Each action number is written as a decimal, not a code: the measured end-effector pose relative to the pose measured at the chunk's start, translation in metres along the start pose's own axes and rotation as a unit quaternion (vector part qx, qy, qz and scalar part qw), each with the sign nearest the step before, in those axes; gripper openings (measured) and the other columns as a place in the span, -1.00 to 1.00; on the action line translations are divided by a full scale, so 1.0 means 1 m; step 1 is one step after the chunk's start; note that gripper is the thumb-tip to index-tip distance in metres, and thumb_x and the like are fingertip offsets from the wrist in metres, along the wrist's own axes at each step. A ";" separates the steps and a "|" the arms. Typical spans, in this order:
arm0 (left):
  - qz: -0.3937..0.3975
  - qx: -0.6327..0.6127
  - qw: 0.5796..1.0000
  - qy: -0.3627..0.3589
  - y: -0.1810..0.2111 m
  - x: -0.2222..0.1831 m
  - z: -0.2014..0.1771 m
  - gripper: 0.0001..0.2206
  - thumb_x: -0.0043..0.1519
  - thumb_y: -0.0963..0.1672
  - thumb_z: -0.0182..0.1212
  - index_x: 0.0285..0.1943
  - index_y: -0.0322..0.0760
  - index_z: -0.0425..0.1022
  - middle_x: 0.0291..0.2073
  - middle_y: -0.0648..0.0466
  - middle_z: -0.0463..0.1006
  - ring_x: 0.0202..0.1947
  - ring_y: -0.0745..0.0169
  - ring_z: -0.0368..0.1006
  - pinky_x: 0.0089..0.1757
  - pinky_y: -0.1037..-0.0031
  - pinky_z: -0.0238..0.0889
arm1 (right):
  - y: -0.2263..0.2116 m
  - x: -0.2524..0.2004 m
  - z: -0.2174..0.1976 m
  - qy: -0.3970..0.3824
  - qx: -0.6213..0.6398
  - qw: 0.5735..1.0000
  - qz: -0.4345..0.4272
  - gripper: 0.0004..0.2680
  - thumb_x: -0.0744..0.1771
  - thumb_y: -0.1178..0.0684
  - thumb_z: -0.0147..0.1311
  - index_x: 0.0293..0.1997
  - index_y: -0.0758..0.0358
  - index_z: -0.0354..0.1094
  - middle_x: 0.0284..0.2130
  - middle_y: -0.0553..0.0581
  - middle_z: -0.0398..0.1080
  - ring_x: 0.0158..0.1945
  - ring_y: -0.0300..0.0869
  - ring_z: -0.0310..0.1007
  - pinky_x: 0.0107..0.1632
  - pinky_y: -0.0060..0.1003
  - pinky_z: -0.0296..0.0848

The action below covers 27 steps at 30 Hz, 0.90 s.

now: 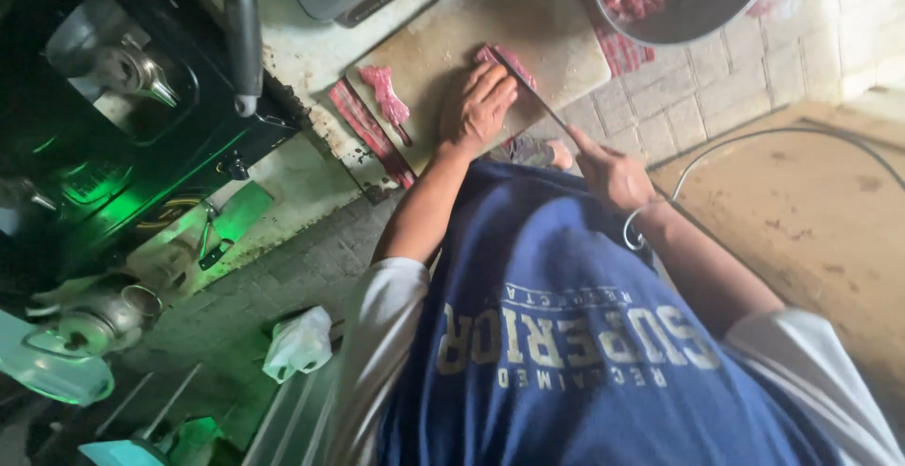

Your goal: Cutting raw meat into small pieces on a wooden board using a knife.

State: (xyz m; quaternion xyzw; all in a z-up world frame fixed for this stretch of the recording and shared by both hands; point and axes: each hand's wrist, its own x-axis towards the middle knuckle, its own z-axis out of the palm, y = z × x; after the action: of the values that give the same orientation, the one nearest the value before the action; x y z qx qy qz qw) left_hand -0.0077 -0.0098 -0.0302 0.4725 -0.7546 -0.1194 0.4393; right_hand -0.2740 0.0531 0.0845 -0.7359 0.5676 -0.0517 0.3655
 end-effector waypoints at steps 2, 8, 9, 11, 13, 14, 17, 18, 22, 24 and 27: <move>-0.004 0.008 1.000 -0.001 -0.001 0.005 -0.008 -0.83 0.30 -0.07 0.16 -0.03 -0.16 0.56 -0.06 0.01 0.53 0.01 -0.03 0.46 0.05 0.25 0.32 | -0.021 0.026 -0.015 -0.017 0.027 0.999 -0.001 -0.58 0.37 0.03 -0.03 0.43 -0.33 0.11 -0.39 0.29 0.45 -0.30 0.26 0.48 -0.26 0.17 0.46; 0.017 0.014 1.000 -0.008 -0.004 -0.011 0.005 -0.82 0.29 -0.05 0.17 -0.03 -0.13 0.55 -0.08 0.04 0.51 0.00 0.02 0.45 0.04 0.27 0.33 | -0.033 0.057 -0.003 -0.043 0.080 0.995 0.038 -0.57 0.37 -0.01 -0.05 0.42 -0.46 0.04 -0.28 0.33 0.47 -0.19 0.30 0.46 -0.07 0.26 0.40; 0.023 0.004 1.000 -0.002 -0.009 -0.010 0.009 -0.82 0.28 -0.05 0.18 -0.03 -0.13 0.56 -0.09 0.03 0.52 0.00 0.00 0.45 0.04 0.26 0.33 | -0.040 0.057 -0.012 -0.053 0.094 0.993 0.051 -0.56 0.37 0.01 -0.07 0.42 -0.48 0.03 -0.26 0.33 0.48 -0.17 0.31 0.45 -0.03 0.26 0.38; 0.015 0.000 1.000 0.006 -0.002 -0.003 0.004 -0.82 0.29 -0.06 0.16 -0.02 -0.13 0.56 -0.09 0.04 0.52 -0.01 0.02 0.45 0.02 0.27 0.34 | -0.031 0.022 -0.021 -0.060 0.105 0.990 0.073 -0.56 0.37 0.02 -0.08 0.42 -0.43 0.04 -0.24 0.33 0.48 -0.16 0.31 0.45 -0.04 0.26 0.39; 0.001 0.000 1.000 0.017 0.002 -0.003 0.002 -0.82 0.30 -0.06 0.15 0.00 -0.13 0.56 -0.10 0.05 0.52 -0.02 0.04 0.45 0.00 0.29 0.35 | -0.024 0.001 -0.022 -0.075 0.114 0.986 0.091 -0.57 0.37 0.02 -0.08 0.43 -0.39 0.05 -0.22 0.32 0.48 -0.14 0.32 0.45 -0.05 0.27 0.40; 0.004 -0.010 1.000 0.019 0.003 -0.003 0.003 -0.82 0.29 -0.07 0.17 -0.01 -0.13 0.57 -0.10 0.04 0.52 -0.03 0.02 0.45 0.00 0.28 0.35 | -0.020 -0.002 -0.020 -0.071 0.123 0.986 0.092 -0.58 0.37 0.01 -0.07 0.43 -0.30 0.07 -0.16 0.36 0.46 -0.12 0.35 0.43 -0.05 0.29 0.39; 0.015 -0.022 1.000 0.014 0.003 -0.004 0.003 -0.82 0.28 -0.06 0.19 -0.03 -0.13 0.58 -0.11 0.04 0.53 -0.03 0.02 0.45 0.01 0.27 0.35 | -0.033 0.031 -0.019 -0.069 0.131 0.986 0.081 -0.57 0.37 0.02 -0.07 0.43 -0.34 0.03 -0.12 0.42 0.45 -0.09 0.39 0.41 -0.01 0.32 0.36; 0.019 -0.022 1.000 0.012 0.003 -0.005 0.004 -0.82 0.28 -0.06 0.19 -0.03 -0.13 0.59 -0.11 0.04 0.53 -0.03 0.02 0.46 0.02 0.28 0.34 | -0.041 0.049 -0.020 -0.074 0.127 0.987 0.066 -0.54 0.36 0.03 -0.07 0.44 -0.46 -0.03 -0.14 0.45 0.45 -0.09 0.40 0.40 0.04 0.33 0.34; 0.039 -0.020 0.999 -0.012 0.008 -0.001 -0.007 -0.84 0.27 -0.07 0.20 -0.08 -0.15 0.58 -0.13 0.03 0.53 -0.03 0.00 0.46 0.02 0.26 0.35 | -0.047 0.061 -0.009 -0.031 0.134 0.989 0.049 -0.59 0.38 -0.04 -0.04 0.42 -0.41 0.02 -0.12 0.35 0.47 -0.08 0.33 0.43 0.03 0.28 0.37; 0.009 -0.007 1.000 0.018 0.006 0.001 -0.006 -0.82 0.28 -0.07 0.20 -0.03 -0.14 0.58 -0.11 0.03 0.53 -0.03 0.01 0.46 0.03 0.27 0.34 | -0.048 0.043 -0.022 -0.057 0.139 0.987 0.063 -0.55 0.36 0.03 -0.08 0.42 -0.44 0.00 -0.04 0.24 0.46 -0.04 0.33 0.42 0.04 0.25 0.38; -0.008 -0.006 0.999 0.042 0.013 0.011 -0.012 -0.81 0.30 -0.08 0.16 -0.01 -0.18 0.57 -0.09 0.00 0.51 -0.01 -0.03 0.45 0.03 0.25 0.33 | -0.026 -0.004 -0.021 -0.077 0.119 0.982 0.122 -0.58 0.38 -0.01 -0.11 0.44 -0.33 0.01 -0.09 0.43 0.45 -0.04 0.40 0.40 0.06 0.31 0.34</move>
State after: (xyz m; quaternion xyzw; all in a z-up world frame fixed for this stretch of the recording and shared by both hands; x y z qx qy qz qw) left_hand -0.0081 -0.0087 -0.0094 0.4807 -0.7309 -0.1071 0.4725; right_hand -0.2651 0.0488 0.1160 -0.6142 0.6130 -0.0165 0.4966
